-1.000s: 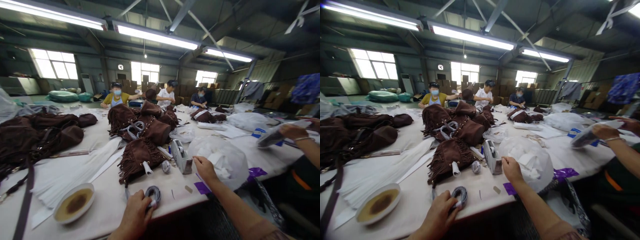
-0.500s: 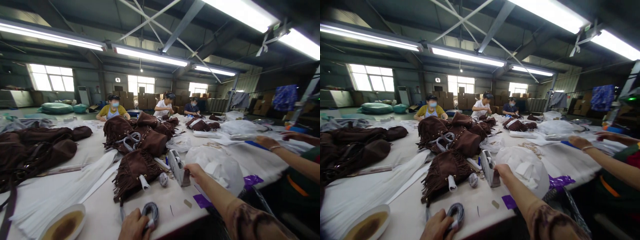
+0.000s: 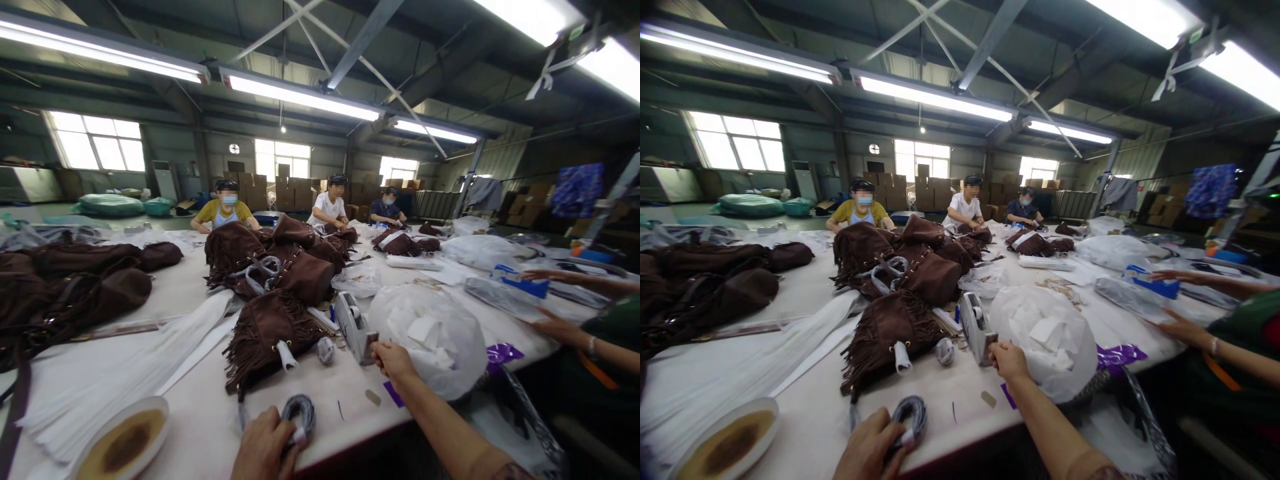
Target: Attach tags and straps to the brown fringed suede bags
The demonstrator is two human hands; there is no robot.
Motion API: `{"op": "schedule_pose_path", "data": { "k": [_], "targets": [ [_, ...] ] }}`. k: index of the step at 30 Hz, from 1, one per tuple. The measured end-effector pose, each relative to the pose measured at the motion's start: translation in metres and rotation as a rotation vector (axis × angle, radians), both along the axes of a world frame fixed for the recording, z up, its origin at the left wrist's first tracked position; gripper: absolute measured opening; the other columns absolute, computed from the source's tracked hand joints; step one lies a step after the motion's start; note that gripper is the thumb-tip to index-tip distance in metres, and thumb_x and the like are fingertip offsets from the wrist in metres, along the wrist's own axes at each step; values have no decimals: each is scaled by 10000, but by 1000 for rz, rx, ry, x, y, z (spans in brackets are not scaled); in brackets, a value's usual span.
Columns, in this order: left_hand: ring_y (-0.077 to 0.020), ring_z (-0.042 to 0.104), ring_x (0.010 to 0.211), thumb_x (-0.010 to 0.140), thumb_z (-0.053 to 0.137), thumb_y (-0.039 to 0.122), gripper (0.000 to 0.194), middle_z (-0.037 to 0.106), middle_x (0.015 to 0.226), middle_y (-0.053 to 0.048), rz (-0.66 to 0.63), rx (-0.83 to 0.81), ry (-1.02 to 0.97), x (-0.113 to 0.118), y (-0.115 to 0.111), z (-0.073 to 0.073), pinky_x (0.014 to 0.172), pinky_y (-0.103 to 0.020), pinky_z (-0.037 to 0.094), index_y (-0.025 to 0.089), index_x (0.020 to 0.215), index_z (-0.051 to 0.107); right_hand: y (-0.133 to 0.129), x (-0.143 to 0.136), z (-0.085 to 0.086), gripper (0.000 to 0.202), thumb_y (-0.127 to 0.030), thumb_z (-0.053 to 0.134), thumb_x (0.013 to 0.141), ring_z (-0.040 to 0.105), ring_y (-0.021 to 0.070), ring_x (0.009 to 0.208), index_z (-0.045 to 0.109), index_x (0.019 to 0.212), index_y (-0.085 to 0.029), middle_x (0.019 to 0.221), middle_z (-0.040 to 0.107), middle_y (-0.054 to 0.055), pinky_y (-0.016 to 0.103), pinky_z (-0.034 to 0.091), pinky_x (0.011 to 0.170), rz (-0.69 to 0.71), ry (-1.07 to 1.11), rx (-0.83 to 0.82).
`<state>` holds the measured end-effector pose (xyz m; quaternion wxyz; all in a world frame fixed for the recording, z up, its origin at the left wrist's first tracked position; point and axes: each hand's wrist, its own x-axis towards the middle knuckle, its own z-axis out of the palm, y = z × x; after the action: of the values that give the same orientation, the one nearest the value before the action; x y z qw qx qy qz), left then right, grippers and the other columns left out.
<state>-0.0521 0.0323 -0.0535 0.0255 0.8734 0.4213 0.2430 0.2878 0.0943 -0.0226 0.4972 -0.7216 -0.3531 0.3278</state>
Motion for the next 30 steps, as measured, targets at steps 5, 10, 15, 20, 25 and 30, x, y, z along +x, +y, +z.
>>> {"op": "schedule_pose_path", "data": {
  "k": [5, 10, 15, 20, 25, 30],
  "targets": [
    [-226, 605, 825, 914, 575, 318, 136, 606, 894, -78, 27, -69, -24, 3, -6, 10, 721, -334, 472, 236, 873, 676, -20, -1, 2, 256, -335, 605, 712, 447, 133, 466, 573, 505, -187, 455, 514, -9, 258, 320, 474, 103, -140, 14],
    [-230, 587, 836, 956, 510, 343, 226, 589, 895, -91, 50, -192, -101, 7, -11, 27, 743, -354, 461, 215, 941, 696, -70, -56, 17, 287, -413, 570, 850, 530, 148, 610, 676, 733, -173, 649, 614, 6, 258, 415, 600, 535, -130, 166],
    [-197, 584, 833, 975, 483, 397, 288, 580, 915, -75, 100, -349, -354, 8, -6, 47, 756, -325, 471, 203, 997, 695, -95, -130, 34, 341, -417, 558, 896, 504, 136, 604, 645, 675, -172, 628, 586, -2, 250, 395, 603, 713, -33, 188],
    [-200, 582, 830, 933, 540, 355, 225, 581, 900, -66, 132, -342, -431, 4, -7, 58, 753, -330, 476, 196, 980, 692, -80, -166, 35, 341, -393, 565, 883, 512, 137, 591, 628, 625, -179, 590, 586, -6, 247, 378, 595, 706, -79, 221],
    [-205, 575, 817, 919, 540, 303, 195, 575, 895, -74, 186, -255, -386, 1, -10, 55, 730, -323, 467, 197, 973, 695, -70, -174, 34, 342, -410, 569, 859, 532, 152, 578, 631, 609, -184, 576, 610, 6, 258, 374, 588, 662, -193, 148],
    [-210, 558, 816, 894, 567, 253, 136, 568, 877, -68, 229, -163, -282, 5, -12, 53, 723, -322, 434, 208, 924, 691, -71, -171, 30, 382, -462, 580, 832, 508, 157, 557, 594, 553, -201, 544, 583, 4, 265, 365, 571, 619, -251, 112]
  ]
}}
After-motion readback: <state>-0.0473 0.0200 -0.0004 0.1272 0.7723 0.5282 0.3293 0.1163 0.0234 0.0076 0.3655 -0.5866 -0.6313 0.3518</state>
